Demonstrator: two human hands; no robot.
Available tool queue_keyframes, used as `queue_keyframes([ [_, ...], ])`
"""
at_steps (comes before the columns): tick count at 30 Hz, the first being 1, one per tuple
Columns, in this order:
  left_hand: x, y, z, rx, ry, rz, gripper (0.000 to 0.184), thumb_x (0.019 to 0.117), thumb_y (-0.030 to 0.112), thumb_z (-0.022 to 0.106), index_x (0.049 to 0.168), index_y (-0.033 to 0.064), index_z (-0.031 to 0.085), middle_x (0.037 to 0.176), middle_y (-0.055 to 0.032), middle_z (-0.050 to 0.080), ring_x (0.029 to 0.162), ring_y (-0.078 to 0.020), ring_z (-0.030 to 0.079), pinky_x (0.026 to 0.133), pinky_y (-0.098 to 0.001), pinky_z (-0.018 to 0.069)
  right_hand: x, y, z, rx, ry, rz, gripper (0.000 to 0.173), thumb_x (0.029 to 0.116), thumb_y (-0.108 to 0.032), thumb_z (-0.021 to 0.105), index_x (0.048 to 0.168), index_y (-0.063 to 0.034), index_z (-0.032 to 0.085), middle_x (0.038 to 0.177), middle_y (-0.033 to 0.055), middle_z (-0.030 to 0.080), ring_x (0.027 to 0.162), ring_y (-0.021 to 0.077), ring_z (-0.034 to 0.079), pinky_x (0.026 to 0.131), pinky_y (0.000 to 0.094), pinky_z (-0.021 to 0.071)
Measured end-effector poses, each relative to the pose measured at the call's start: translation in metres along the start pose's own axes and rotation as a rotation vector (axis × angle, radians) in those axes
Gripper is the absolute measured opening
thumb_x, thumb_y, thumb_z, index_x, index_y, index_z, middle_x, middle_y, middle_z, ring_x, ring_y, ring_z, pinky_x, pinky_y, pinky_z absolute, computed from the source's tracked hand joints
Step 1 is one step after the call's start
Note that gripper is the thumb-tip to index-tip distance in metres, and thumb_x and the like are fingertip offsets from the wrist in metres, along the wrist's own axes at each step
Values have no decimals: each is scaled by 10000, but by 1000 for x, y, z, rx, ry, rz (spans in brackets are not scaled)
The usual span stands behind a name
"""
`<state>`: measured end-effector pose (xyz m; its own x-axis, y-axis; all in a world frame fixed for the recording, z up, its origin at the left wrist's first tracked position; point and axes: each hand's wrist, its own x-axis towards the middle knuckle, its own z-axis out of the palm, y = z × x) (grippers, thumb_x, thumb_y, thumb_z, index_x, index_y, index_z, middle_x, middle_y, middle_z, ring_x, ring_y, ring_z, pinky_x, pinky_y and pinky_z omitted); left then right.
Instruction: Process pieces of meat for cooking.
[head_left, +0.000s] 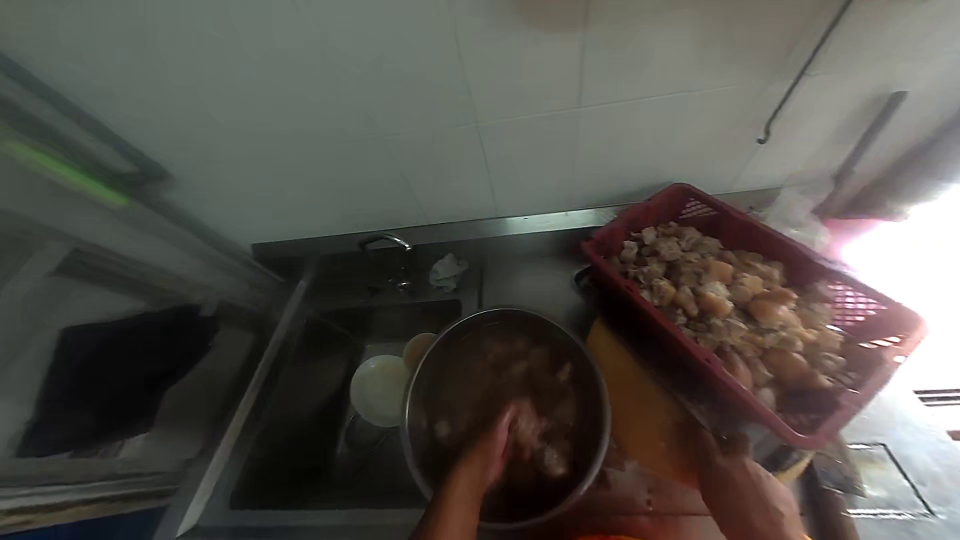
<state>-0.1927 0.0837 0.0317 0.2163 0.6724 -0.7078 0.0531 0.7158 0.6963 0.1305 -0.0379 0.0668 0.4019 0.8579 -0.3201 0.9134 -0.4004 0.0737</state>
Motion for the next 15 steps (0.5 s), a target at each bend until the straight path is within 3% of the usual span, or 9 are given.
queue_keyframes([
  [3, -10, 14, 1, -492, -249, 51, 492, 1097, 359, 263, 1472, 123, 477, 1294, -186, 631, 869, -265, 687, 702, -378, 588, -4, 6, -3, 26, 13, -20, 361, 982, -193, 597, 1332, -118, 643, 1255, 321, 610, 790, 455, 717, 636, 595, 595],
  [6, -18, 22, 2, -724, -452, 139, 500, 1027, 302, 343, 1461, 93, 476, 1372, -233, 566, 1029, -357, 667, 814, -482, 584, -12, 15, -41, 267, 145, -224, 418, 915, -253, 694, 1309, -116, 669, 1285, 304, 590, 848, 455, 704, 638, 625, 589],
  [8, -24, 23, 4, -761, -547, 195, 532, 979, 278, 458, 1473, 82, 480, 1394, -246, 549, 1103, -386, 643, 881, -518, 566, 0, 19, -81, 356, 388, -334, 383, 924, -295, 675, 1268, -128, 674, 1220, 276, 618, 896, 459, 690, 614, 633, 574],
  [10, -34, 27, 10, -732, -594, 236, 616, 908, 301, 588, 1479, 92, 491, 1409, -233, 545, 1134, -392, 631, 905, -533, 555, 27, 27, -123, 404, 506, -285, 565, 941, -330, 708, 1449, -133, 562, 1353, 304, 554, 1040, 536, 641, 720, 719, 545],
  [12, -44, 36, 18, -613, -588, 305, 744, 847, 318, 725, 1513, 114, 463, 1452, -221, 517, 1199, -406, 598, 944, -563, 536, 46, 33, -162, 460, 504, -163, 747, 905, -372, 793, 1527, -142, 448, 1417, 332, 484, 1044, 597, 611, 756, 791, 503],
  [14, -51, 45, 28, -268, -480, 466, 821, 874, 283, 776, 1570, 132, 368, 1448, -203, 515, 1177, -374, 613, 926, -521, 570, 48, 35, -179, 575, 501, -137, 632, 940, -394, 748, 1476, -162, 508, 1247, 272, 614, 956, 515, 652, 751, 753, 510],
  [15, -53, 48, 33, -28, -382, 551, 808, 898, 267, 758, 1581, 134, 348, 1410, -176, 552, 1127, -320, 644, 900, -471, 593, 41, 35, -177, 650, 486, -147, 492, 975, -408, 690, 1407, -202, 574, 1072, 179, 691, 820, 399, 685, 674, 668, 550],
])
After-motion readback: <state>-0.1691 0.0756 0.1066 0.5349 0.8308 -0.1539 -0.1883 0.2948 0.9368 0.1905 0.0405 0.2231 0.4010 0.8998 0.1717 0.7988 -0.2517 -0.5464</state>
